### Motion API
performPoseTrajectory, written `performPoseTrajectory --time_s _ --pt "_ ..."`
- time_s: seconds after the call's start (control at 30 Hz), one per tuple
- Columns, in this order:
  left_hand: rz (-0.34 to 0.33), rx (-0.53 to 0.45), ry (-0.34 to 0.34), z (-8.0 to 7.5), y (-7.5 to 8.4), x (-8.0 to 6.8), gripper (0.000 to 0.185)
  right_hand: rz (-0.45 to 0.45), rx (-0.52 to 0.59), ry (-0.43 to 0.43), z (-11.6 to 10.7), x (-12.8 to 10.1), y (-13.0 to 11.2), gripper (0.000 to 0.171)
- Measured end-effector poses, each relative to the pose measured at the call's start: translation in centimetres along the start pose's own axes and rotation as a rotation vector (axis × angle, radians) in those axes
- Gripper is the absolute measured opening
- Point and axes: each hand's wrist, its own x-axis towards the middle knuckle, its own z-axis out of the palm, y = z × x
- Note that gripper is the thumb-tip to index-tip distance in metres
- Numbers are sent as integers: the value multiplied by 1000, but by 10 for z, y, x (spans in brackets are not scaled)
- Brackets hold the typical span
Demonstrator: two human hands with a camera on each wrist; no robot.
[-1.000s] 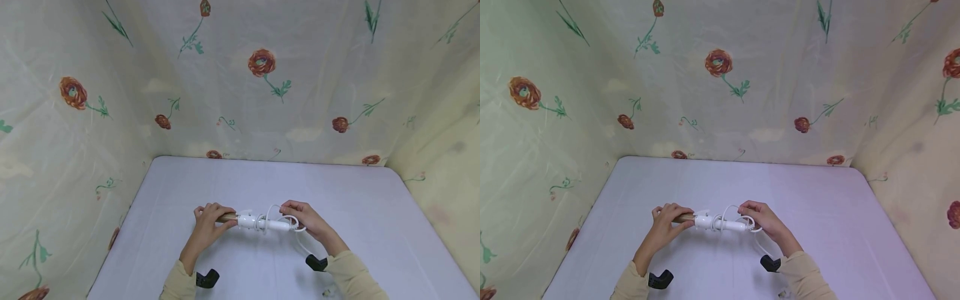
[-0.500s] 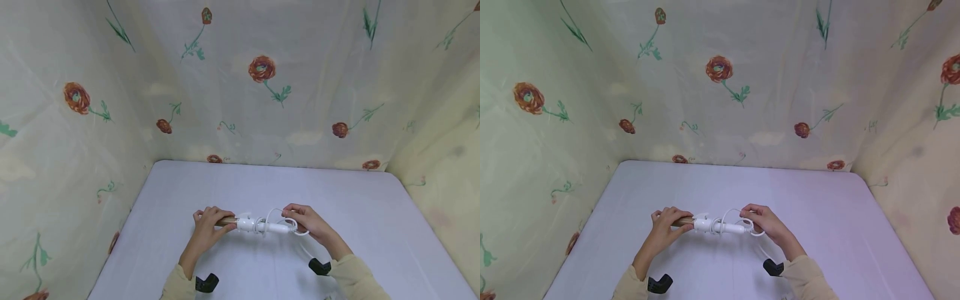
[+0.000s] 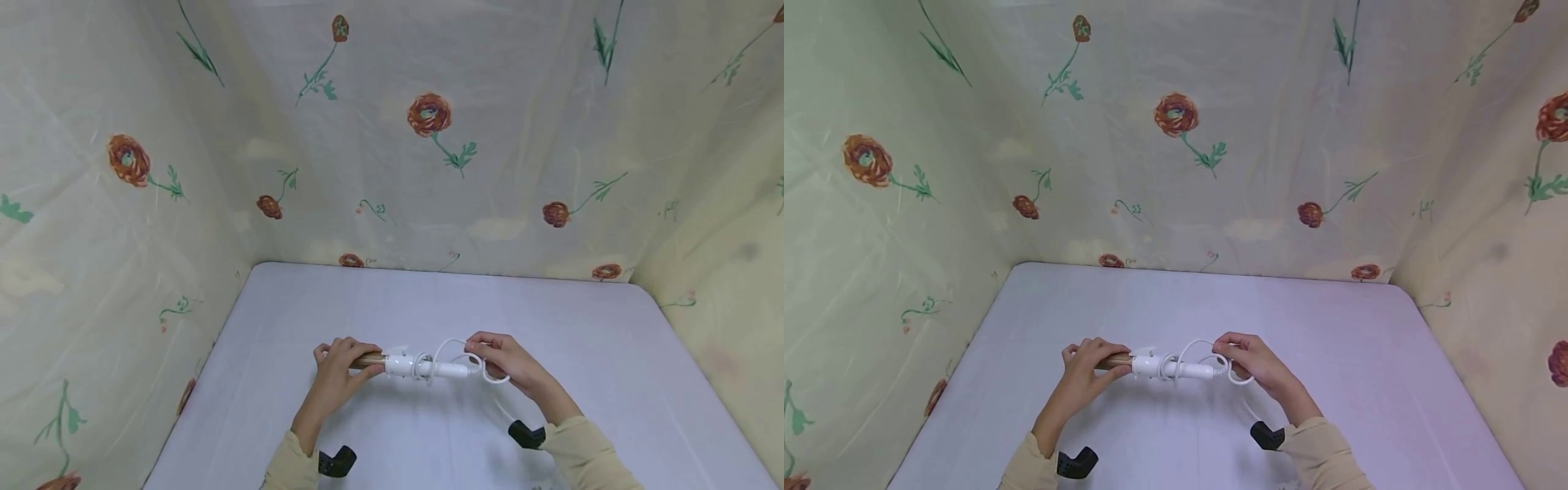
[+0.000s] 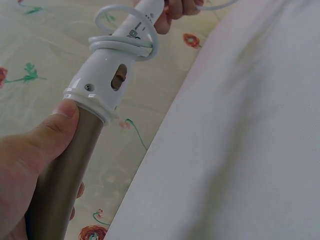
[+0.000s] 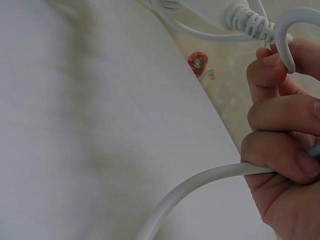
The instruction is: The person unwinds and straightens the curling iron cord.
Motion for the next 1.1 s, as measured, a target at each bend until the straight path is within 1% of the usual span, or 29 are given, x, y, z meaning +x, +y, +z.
performPoseTrajectory --time_s 0.2,0.33,0.43,0.5,0.6,0.67,0.73,0.83,1.0,1.1 --pt "28 8 10 1 0 2 35 -46 -22 15 -4 -2 -7 35" --pt "25 7 10 3 0 3 35 -34 -49 37 -5 -4 -10 33" --pt "18 14 7 5 1 2 35 -19 -100 69 -4 -6 -10 34" --pt "15 18 6 6 1 2 35 -24 -154 96 -3 -8 -11 33" --pt "13 19 10 7 3 2 35 -71 -227 126 1 -12 -15 30" --pt "11 17 18 8 3 2 35 -104 -255 142 3 -14 -17 30" --pt "9 17 29 8 4 2 35 -127 -265 153 4 -15 -17 30" --pt "5 20 35 9 4 2 35 -126 -268 170 6 -17 -16 28" --pt "-4 15 34 10 6 1 35 -118 -253 172 11 -21 -13 30" --pt "-12 12 38 11 7 0 35 -138 -250 167 13 -24 -11 29"
